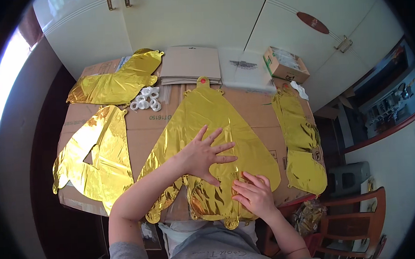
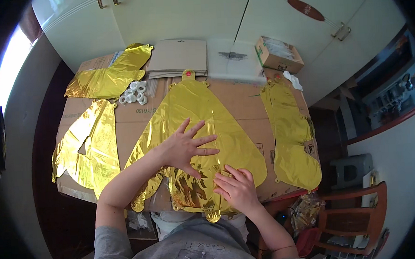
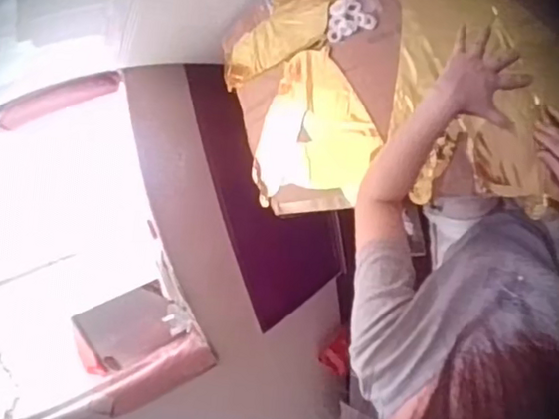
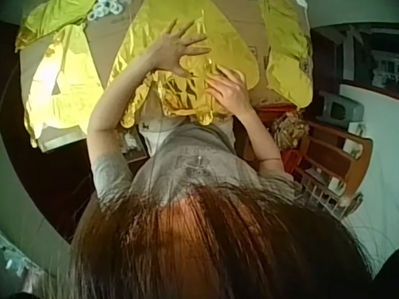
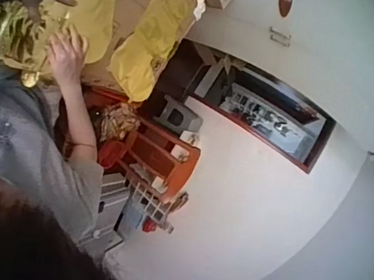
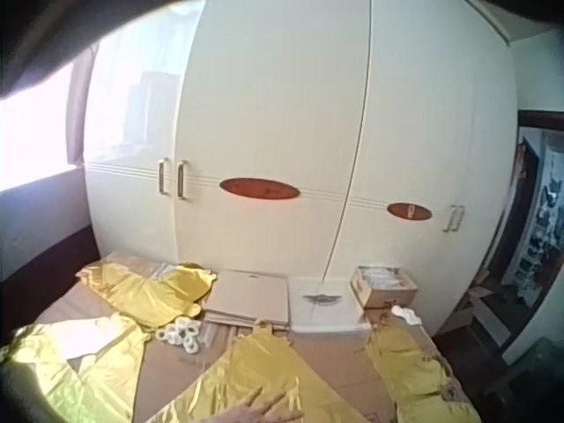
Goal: Folding gold-colored foil balloons and placing them on cardboard inserts for packaging.
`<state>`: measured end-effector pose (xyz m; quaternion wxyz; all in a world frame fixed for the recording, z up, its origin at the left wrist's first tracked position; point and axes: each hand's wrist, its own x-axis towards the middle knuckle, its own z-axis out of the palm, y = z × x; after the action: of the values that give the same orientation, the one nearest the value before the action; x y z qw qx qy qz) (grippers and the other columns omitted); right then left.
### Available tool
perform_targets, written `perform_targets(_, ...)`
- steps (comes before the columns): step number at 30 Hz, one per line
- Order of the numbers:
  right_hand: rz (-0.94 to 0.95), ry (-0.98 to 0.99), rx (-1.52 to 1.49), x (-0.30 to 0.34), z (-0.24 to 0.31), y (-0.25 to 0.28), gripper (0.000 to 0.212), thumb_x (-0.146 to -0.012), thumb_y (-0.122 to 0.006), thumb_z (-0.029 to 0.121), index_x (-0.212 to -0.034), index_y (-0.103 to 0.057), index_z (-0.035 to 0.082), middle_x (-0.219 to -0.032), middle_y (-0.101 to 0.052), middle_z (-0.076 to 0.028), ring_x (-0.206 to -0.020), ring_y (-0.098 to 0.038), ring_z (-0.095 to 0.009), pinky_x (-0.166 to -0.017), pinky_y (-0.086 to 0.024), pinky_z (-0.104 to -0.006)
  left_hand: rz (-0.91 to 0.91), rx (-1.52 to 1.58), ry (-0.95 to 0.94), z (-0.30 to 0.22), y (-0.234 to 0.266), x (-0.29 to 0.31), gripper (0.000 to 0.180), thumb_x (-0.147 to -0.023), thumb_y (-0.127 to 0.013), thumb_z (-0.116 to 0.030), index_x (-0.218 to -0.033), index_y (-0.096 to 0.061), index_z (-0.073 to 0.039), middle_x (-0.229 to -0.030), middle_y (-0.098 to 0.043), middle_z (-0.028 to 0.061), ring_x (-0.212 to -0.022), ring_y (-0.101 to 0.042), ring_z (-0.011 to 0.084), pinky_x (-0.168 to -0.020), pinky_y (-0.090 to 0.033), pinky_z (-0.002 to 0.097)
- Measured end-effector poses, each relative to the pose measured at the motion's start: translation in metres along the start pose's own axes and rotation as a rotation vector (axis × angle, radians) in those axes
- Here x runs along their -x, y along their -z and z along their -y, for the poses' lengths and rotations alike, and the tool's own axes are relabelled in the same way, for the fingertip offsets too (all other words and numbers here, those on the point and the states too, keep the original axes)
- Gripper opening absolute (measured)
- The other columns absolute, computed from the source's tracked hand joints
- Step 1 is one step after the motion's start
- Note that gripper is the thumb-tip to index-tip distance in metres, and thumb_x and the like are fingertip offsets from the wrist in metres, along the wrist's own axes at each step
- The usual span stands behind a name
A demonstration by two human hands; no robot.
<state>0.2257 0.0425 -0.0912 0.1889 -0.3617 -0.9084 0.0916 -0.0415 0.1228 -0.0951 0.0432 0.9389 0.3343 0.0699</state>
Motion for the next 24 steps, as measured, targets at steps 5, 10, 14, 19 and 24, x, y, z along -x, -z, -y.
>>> perform_targets(5,0.096,-0.011,0.030,-0.006,-0.009,0.005,0.053,-0.073,-0.075,0.049,-0.113,-0.072,0.014,-0.124,-0.067,0.002,-0.131,-0.048,-0.030,-0.105,-0.033,-0.0501,0.007,0.002,0.003,0.001,0.000,0.001,0.090,-0.066,-0.057,-0.085,-0.144,-0.043,-0.042,-0.157,-0.032,-0.0023,-0.145,-0.019,0.0423,-0.113,-0.012,0.0689)
perform_targets(10,0.233,0.013,0.057,-0.017,-0.017,0.014,0.078,-0.066,-0.073,0.061,-0.127,-0.064,0.014,-0.134,-0.060,-0.001,-0.139,-0.036,-0.036,-0.112,-0.025,-0.0576,0.011,0.008,0.003,0.000,0.000,0.000,0.090,-0.066,-0.057,-0.085,-0.143,-0.044,-0.043,-0.157,-0.032,-0.0020,-0.145,-0.018,0.0419,-0.113,-0.012,0.0689)
perform_targets(14,0.370,0.017,0.160,-0.018,-0.015,0.017,0.099,-0.060,-0.071,0.070,-0.137,-0.054,0.010,-0.146,-0.049,-0.006,-0.141,-0.027,-0.045,-0.113,-0.020,-0.0633,0.003,0.008,0.001,0.001,-0.001,-0.001,0.090,-0.065,-0.057,-0.085,-0.143,-0.044,-0.043,-0.156,-0.033,-0.0022,-0.145,-0.018,0.0418,-0.113,-0.012,0.0688)
perform_targets(19,0.467,0.033,0.243,-0.021,-0.005,0.021,0.115,-0.054,-0.070,0.074,-0.143,-0.045,0.005,-0.151,-0.039,-0.011,-0.138,-0.022,-0.056,-0.108,-0.016,-0.0727,0.005,0.014,0.004,0.001,-0.001,-0.001,0.090,-0.065,-0.058,-0.085,-0.143,-0.044,-0.043,-0.156,-0.033,-0.0023,-0.145,-0.018,0.0417,-0.113,-0.012,0.0687)
perform_targets(24,0.501,0.010,0.243,-0.019,-0.004,0.022,0.119,-0.052,-0.071,0.074,-0.146,-0.041,0.008,-0.155,-0.033,-0.011,-0.138,-0.021,-0.057,-0.100,-0.019,-0.0798,0.003,0.018,0.004,0.001,-0.001,-0.001,0.091,-0.065,-0.058,-0.085,-0.143,-0.044,-0.042,-0.156,-0.034,-0.0021,-0.146,-0.018,0.0417,-0.113,-0.012,0.0689)
